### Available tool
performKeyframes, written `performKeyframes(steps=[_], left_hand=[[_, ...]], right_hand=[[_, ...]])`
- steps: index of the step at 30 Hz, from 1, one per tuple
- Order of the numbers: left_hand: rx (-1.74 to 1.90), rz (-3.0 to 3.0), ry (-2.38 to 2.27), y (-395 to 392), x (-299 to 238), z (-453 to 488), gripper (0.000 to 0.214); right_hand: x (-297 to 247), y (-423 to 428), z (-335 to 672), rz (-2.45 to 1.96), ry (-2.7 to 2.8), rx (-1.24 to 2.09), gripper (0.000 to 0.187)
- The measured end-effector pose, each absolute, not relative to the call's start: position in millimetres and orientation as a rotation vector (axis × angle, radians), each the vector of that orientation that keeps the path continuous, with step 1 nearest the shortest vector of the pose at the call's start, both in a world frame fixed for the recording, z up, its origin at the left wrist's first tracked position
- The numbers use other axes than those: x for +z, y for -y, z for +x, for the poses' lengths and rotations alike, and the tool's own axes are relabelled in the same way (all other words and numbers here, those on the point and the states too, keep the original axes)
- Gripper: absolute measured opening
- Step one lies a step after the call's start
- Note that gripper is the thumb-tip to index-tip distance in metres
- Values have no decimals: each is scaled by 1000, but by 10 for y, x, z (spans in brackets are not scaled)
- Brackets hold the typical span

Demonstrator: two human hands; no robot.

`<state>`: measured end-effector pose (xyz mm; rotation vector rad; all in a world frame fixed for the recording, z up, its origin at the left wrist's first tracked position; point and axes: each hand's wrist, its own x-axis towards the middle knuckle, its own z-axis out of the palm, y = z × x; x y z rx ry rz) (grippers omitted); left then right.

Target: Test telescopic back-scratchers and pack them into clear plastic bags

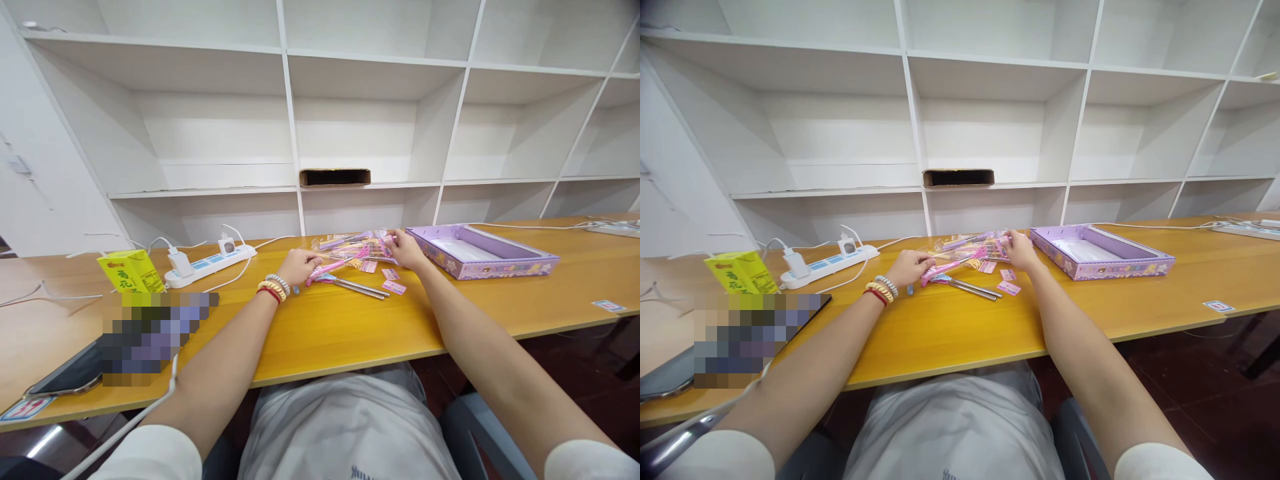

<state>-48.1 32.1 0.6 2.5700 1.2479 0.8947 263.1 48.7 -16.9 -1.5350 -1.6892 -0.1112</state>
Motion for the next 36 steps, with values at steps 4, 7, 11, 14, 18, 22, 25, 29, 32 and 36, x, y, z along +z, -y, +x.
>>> performKeyframes(steps=[4,7,11,14,18,22,25,29,32,36], left_hand=[[898,2574,-1240,-318,3,-481,39],[870,2564,-1230,-313,4,-482,40],[865,2554,-1244,-314,2,-481,38],[878,2575,-1261,-320,-1,-479,36],[889,2599,-1274,-328,-3,-476,37],[893,2597,-1279,-329,-5,-476,36],[893,2601,-1277,-323,-4,-475,36],[891,2602,-1284,-308,1,-468,37],[866,2593,-1296,-298,6,-463,38],[863,2595,-1305,-299,9,-462,38]], right_hand=[[-174,-484,2615,-1472,1692,-74,22],[-174,-488,2618,-1453,1665,-60,22],[-166,-476,2615,-1464,1665,-42,23],[-148,-436,2588,-1467,1732,-16,25],[-123,-388,2549,-1445,1753,5,28],[-123,-392,2545,-1437,1709,49,30],[-132,-408,2550,-1440,1700,-8,28],[-145,-424,2556,-1455,1702,-41,25],[-153,-431,2559,-1454,1699,-19,24],[-147,-432,2559,-1456,1684,21,23]])
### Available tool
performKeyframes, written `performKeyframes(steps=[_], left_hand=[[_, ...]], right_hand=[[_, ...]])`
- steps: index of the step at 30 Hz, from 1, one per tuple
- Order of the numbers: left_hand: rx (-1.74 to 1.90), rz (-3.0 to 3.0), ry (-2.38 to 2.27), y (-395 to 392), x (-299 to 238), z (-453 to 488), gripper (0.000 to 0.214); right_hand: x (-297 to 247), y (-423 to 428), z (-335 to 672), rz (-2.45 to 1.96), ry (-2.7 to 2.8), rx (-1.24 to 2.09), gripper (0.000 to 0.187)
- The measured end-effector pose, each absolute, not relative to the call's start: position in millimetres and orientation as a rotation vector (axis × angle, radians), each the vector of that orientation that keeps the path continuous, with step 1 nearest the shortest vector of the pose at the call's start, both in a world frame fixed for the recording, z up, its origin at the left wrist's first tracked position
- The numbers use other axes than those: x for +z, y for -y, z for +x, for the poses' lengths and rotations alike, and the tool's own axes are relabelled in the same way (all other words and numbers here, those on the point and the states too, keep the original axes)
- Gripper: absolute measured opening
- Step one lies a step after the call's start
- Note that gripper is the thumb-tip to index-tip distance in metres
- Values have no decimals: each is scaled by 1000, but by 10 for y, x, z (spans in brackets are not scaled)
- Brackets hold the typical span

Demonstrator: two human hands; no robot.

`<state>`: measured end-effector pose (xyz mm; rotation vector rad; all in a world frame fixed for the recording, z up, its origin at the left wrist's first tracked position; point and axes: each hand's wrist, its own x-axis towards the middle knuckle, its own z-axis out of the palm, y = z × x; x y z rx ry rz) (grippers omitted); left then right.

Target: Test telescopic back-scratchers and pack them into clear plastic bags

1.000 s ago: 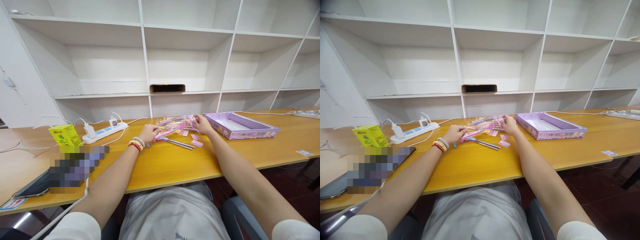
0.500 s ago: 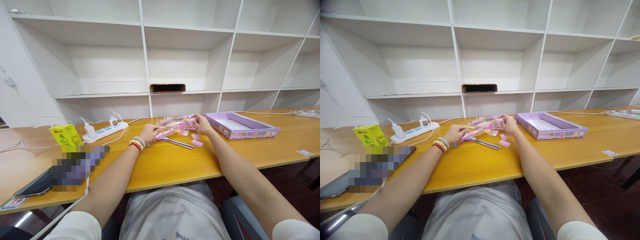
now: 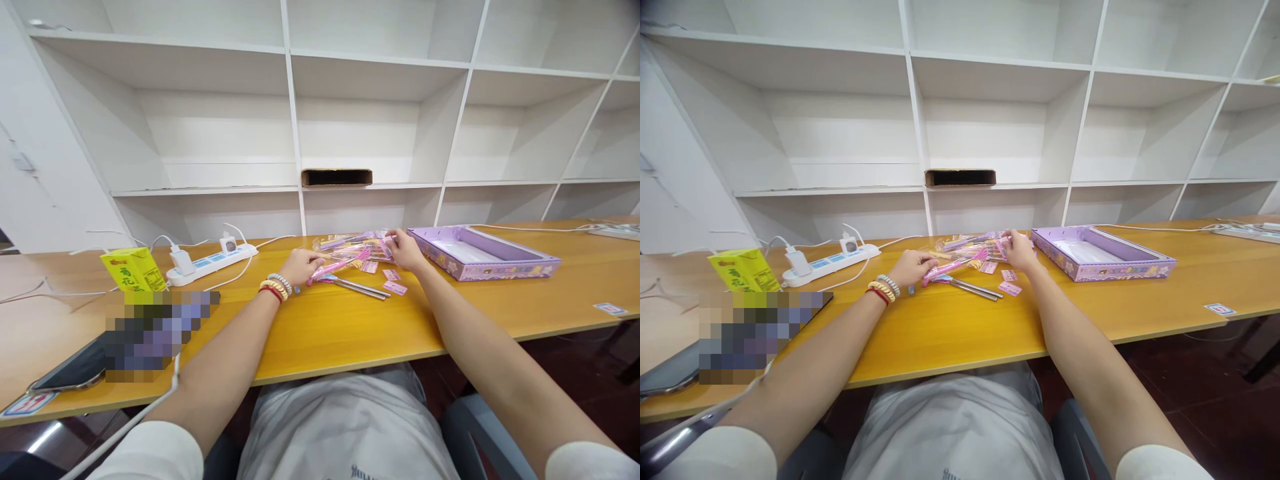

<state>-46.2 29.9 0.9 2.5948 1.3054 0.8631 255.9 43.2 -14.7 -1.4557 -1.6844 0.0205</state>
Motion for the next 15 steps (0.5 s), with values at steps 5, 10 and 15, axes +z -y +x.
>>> performKeyframes(steps=[5,10,15], left_hand=[[845,2554,-1286,-303,7,-461,38],[851,2536,-1280,-293,0,-454,38],[865,2552,-1269,-301,-5,-450,37]], right_hand=[[-140,-452,2566,-1480,1604,-111,22],[-163,-474,2583,-1524,1602,-124,24],[-170,-449,2588,-1500,1696,-63,24]])
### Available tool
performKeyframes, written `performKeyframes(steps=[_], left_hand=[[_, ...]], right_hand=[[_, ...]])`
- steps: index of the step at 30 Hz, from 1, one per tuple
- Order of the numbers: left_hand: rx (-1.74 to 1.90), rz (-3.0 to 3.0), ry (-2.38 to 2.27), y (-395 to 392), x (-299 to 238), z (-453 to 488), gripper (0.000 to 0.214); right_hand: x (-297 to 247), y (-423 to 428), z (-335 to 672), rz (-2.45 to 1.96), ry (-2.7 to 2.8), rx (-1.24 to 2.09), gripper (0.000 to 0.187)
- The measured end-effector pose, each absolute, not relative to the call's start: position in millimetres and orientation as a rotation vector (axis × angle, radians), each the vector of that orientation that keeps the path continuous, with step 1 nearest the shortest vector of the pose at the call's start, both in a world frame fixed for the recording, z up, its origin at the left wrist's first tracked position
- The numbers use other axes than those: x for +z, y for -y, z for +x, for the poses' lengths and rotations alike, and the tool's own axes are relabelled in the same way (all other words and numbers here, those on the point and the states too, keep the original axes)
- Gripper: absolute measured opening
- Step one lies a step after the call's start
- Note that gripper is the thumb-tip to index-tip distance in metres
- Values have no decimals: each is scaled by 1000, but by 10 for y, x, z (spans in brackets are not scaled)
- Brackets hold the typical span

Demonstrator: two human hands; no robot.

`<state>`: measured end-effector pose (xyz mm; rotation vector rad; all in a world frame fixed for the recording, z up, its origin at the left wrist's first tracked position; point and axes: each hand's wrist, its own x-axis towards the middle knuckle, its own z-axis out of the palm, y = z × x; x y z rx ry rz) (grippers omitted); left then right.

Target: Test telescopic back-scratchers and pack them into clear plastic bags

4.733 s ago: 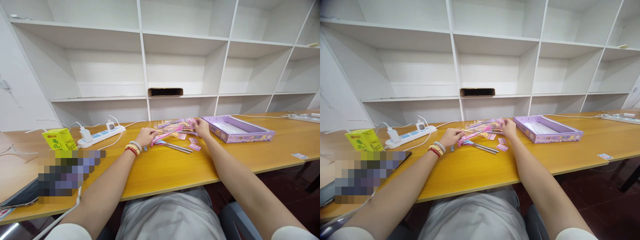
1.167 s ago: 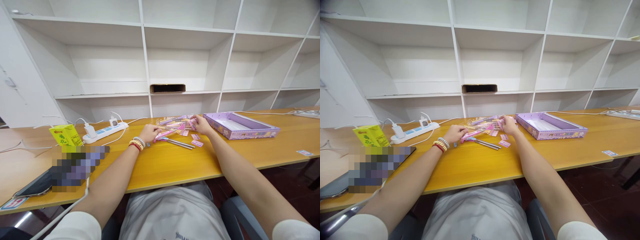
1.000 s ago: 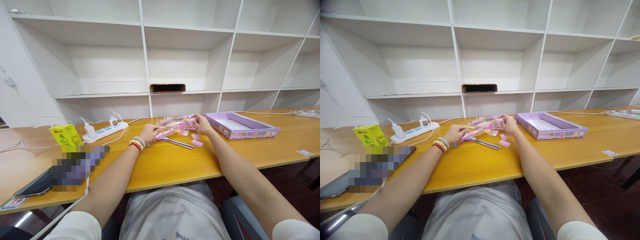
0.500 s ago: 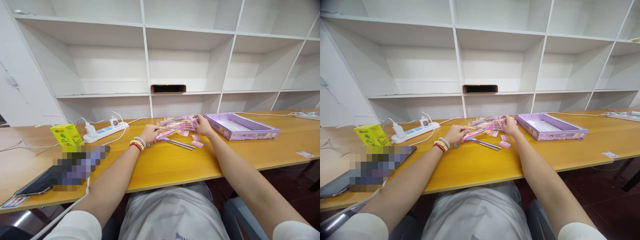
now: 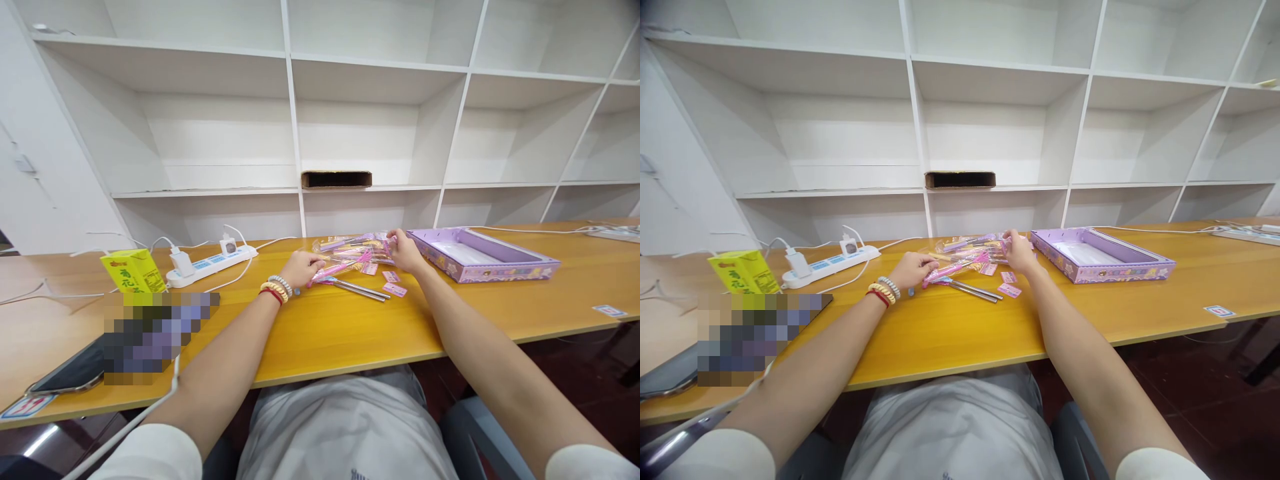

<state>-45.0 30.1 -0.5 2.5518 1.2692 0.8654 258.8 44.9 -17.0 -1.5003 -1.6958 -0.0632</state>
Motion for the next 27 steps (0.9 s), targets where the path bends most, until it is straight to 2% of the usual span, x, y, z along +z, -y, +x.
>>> performKeyframes(steps=[6,18,27], left_hand=[[850,2545,-1281,-286,5,-445,37],[854,2536,-1253,-274,4,-445,37],[869,2526,-1235,-287,-2,-445,34]], right_hand=[[-151,-407,2575,-1431,1774,17,28],[-138,-446,2571,-1420,1637,-183,27],[-151,-453,2577,-1370,1608,-157,25]])
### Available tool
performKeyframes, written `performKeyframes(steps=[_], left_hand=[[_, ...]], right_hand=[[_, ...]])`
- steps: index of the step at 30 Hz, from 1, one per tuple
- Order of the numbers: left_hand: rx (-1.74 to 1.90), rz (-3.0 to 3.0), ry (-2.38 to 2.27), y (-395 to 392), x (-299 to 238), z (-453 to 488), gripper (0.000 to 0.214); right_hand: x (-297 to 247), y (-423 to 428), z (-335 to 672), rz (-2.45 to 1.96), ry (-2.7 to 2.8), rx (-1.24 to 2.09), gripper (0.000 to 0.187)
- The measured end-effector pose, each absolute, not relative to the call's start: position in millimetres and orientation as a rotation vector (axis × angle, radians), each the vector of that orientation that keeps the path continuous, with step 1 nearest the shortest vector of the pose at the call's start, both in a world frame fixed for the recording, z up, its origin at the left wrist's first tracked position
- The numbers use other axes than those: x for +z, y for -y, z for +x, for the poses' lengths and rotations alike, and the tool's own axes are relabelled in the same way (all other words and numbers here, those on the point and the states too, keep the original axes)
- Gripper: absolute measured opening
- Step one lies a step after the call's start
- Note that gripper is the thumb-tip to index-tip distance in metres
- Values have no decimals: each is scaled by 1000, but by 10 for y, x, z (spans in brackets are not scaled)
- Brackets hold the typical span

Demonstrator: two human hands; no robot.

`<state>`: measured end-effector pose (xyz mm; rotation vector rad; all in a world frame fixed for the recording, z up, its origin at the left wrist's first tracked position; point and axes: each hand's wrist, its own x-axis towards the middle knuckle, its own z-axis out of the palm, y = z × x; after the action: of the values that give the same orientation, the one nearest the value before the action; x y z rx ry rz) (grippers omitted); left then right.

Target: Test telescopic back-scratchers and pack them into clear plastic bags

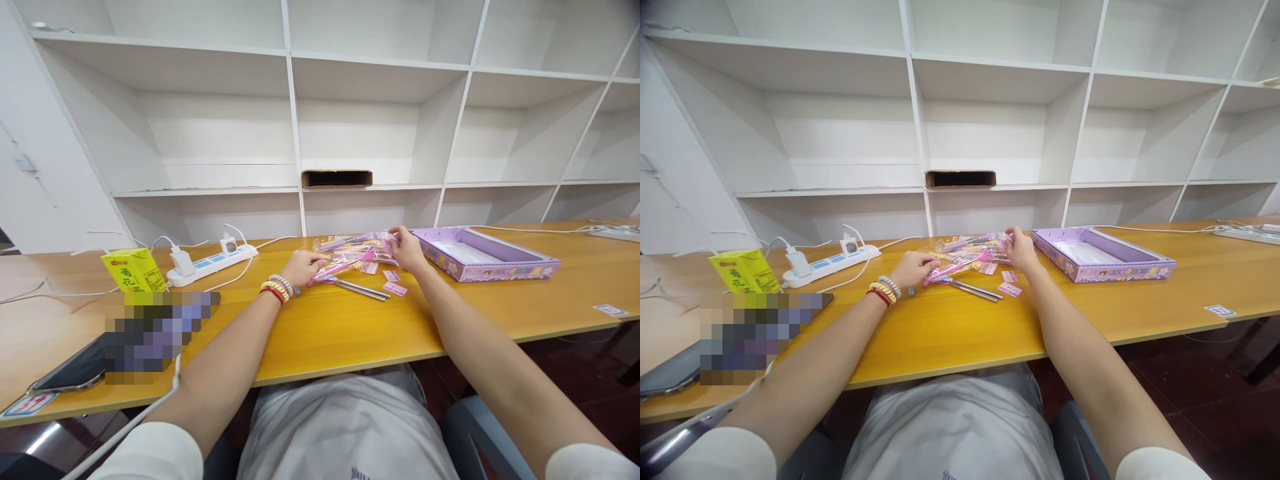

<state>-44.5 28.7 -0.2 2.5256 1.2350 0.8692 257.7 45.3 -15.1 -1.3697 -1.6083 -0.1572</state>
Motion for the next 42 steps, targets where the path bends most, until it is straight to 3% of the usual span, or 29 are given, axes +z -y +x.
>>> performKeyframes(steps=[15,27,32,42], left_hand=[[909,2567,-1288,-307,-5,-438,34],[976,2583,-1329,-294,16,-459,36],[1006,2603,-1357,-300,18,-461,36],[1011,2621,-1369,-321,18,-479,32]], right_hand=[[-112,-420,2557,-1305,1373,-24,21],[-155,-457,2566,-1307,1445,179,40],[-188,-536,2599,-1293,1342,371,30],[-201,-613,2698,-1360,1255,416,24]])
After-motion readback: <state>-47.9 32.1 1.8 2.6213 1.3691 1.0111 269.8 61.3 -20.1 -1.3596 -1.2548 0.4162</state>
